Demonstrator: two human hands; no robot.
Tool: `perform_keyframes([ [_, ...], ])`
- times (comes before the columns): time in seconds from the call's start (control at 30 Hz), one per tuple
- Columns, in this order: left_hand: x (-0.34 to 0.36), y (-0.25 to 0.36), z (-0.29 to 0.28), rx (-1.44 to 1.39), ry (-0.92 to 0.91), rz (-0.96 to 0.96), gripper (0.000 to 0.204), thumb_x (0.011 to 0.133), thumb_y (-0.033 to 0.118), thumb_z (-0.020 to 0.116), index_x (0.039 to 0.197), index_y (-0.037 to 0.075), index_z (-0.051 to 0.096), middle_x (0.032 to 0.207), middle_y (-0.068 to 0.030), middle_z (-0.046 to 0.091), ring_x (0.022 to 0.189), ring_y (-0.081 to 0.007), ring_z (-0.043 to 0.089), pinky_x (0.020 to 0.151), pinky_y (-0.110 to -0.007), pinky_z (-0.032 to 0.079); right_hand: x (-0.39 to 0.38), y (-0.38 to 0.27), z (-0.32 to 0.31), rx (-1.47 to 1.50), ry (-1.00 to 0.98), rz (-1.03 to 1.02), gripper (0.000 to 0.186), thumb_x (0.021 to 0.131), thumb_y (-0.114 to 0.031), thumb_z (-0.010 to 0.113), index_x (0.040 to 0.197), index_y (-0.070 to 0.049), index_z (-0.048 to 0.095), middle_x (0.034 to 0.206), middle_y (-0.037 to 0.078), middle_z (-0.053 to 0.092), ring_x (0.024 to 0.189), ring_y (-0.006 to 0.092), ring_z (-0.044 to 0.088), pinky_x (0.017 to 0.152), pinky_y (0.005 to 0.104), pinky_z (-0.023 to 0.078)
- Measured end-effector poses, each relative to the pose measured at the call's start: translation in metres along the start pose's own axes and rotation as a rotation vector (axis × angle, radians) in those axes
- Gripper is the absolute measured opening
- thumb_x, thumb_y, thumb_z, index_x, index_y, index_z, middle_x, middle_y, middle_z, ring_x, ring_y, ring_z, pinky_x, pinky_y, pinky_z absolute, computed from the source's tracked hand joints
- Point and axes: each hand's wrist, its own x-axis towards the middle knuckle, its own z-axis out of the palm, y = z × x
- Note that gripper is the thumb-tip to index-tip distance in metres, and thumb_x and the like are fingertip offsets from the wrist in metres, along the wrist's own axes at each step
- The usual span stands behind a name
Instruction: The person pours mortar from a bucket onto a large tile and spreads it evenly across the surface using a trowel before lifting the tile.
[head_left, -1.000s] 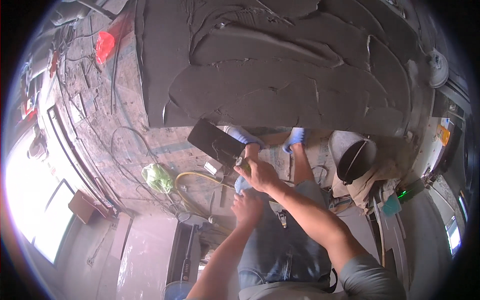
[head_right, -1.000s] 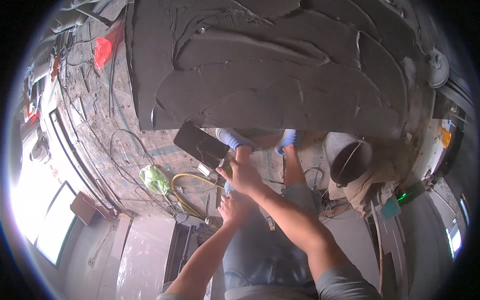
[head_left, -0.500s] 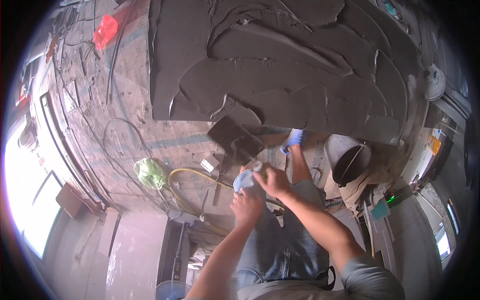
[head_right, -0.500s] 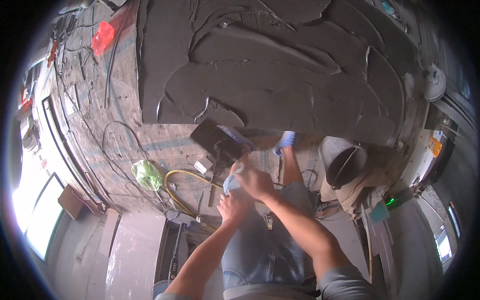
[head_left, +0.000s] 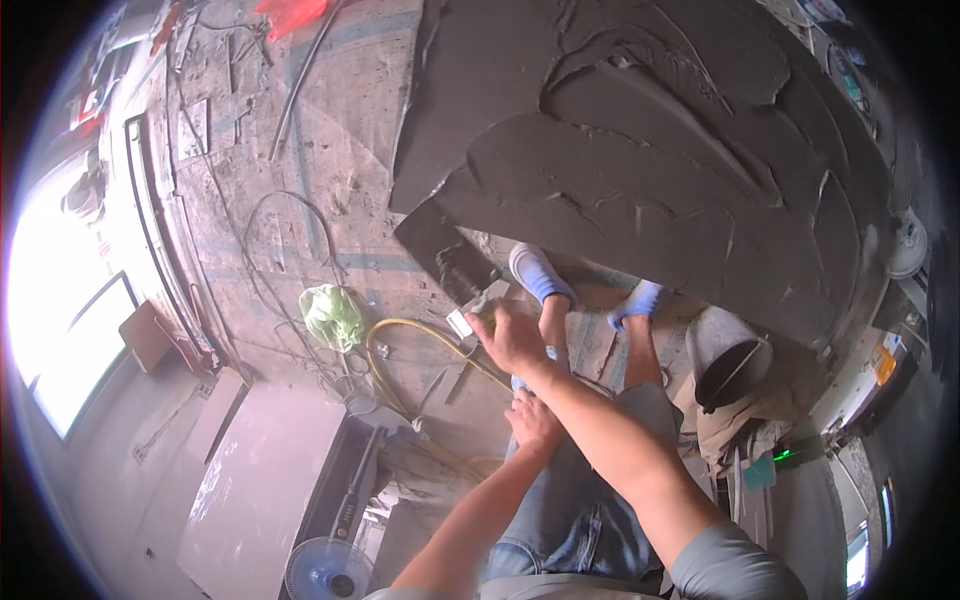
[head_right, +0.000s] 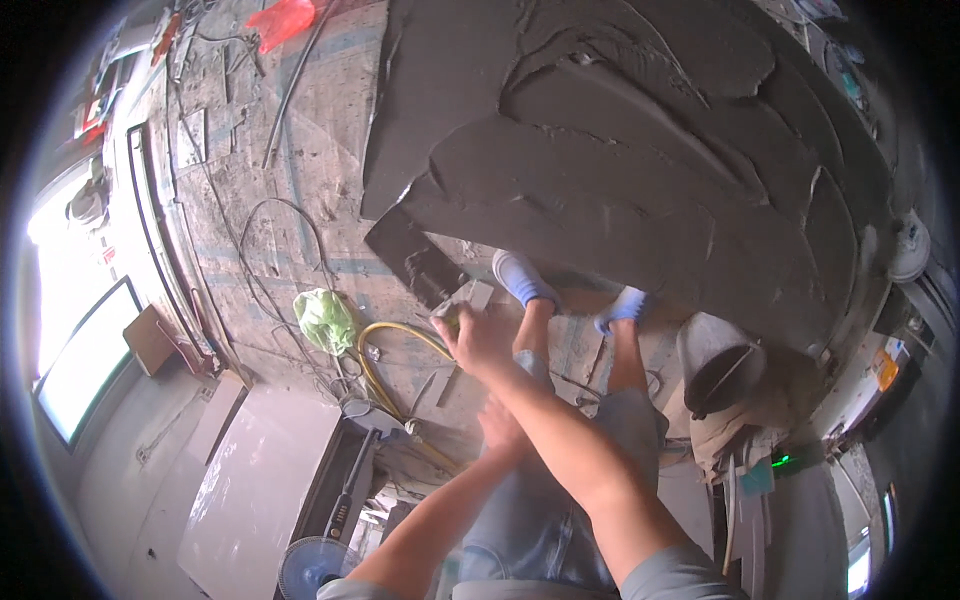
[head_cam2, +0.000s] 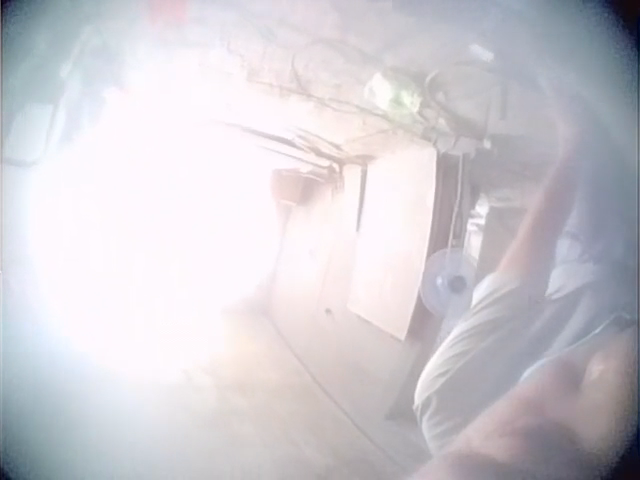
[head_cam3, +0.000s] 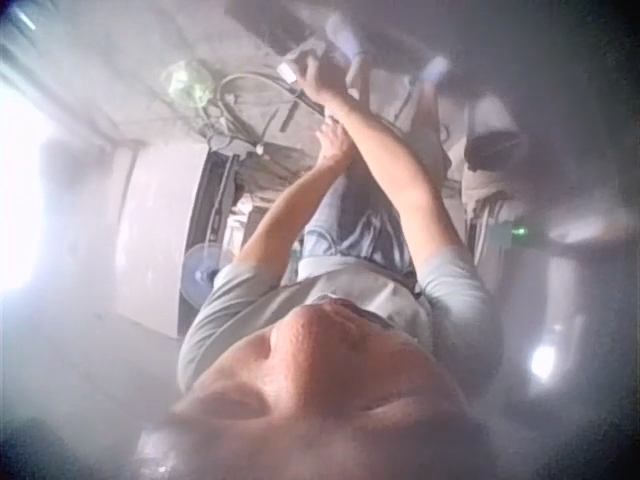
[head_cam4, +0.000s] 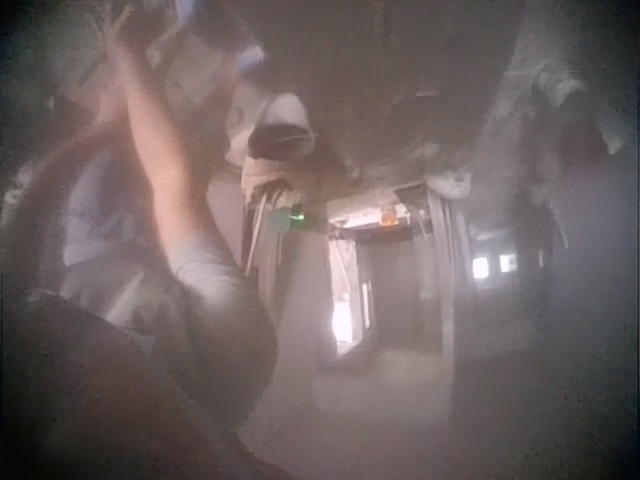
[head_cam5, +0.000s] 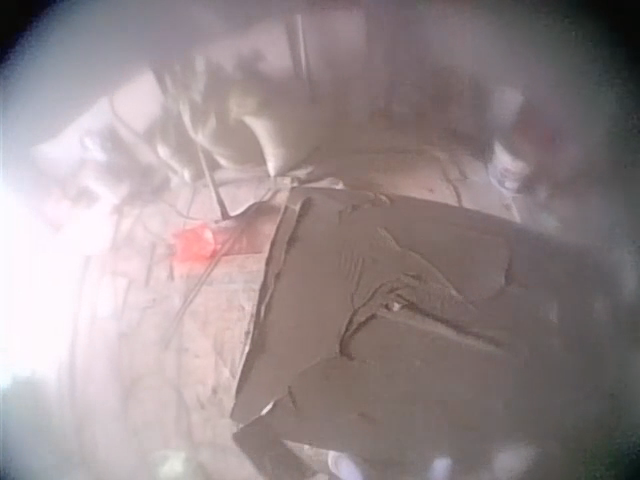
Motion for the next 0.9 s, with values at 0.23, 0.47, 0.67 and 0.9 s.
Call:
perform_keyframes([
  [0.23,0.001,-0.006,-0.004,-0.258,0.144,-0.005,0.065,0.09,0.05,0.053,0.132,0.0,0.053,0.125,-0.0219,0.056,0.116,-0.037,0.058,0.091,-0.051,0.044,0.024,-0.046,-0.022,0.194,-0.167,-0.09,0.05,0.101,-0.049,0.053,0.112,-0.001,0.058,0.085,0.023,0.07,0.08,0.0424,0.069,0.068,0.0495,0.053],
  [0.47,0.003,-0.02,-0.01,-0.265,0.081,-0.063,0.068,0.086,0.039,0.053,0.14,-0.002,0.048,0.127,-0.0238,0.056,0.12,-0.04,0.056,0.097,-0.052,0.041,0.145,-0.106,-0.136,0.249,0.119,-0.053,0.05,0.103,-0.047,0.049,0.11,0.001,0.054,0.096,0.031,0.066,0.092,0.0481,0.065,0.077,0.0545,0.051],
  [0.67,0.012,-0.021,-0.004,-0.319,0.094,-0.052,0.064,0.085,0.041,0.054,0.135,0.001,0.054,0.123,-0.0234,0.059,0.114,-0.0408,0.06,0.096,-0.053,0.042,0.28,-0.103,-0.241,-0.171,0.356,-0.179,0.062,0.102,-0.054,0.043,0.111,0.005,0.056,0.095,0.026,0.069,0.091,0.0414,0.069,0.081,0.0487,0.054],
  [0.9,0.006,-0.025,-0.015,-0.189,0.269,-0.011,0.048,0.085,0.036,0.055,0.121,0.005,0.061,0.107,-0.0152,0.062,0.101,-0.0337,0.065,0.084,-0.05,0.046,0.295,-0.094,-0.211,-0.028,-0.048,-0.028,0.081,0.1,-0.058,0.048,0.147,0.008,0.039,0.108,0.024,0.071,0.099,0.0354,0.07,0.085,0.0446,0.055],
])
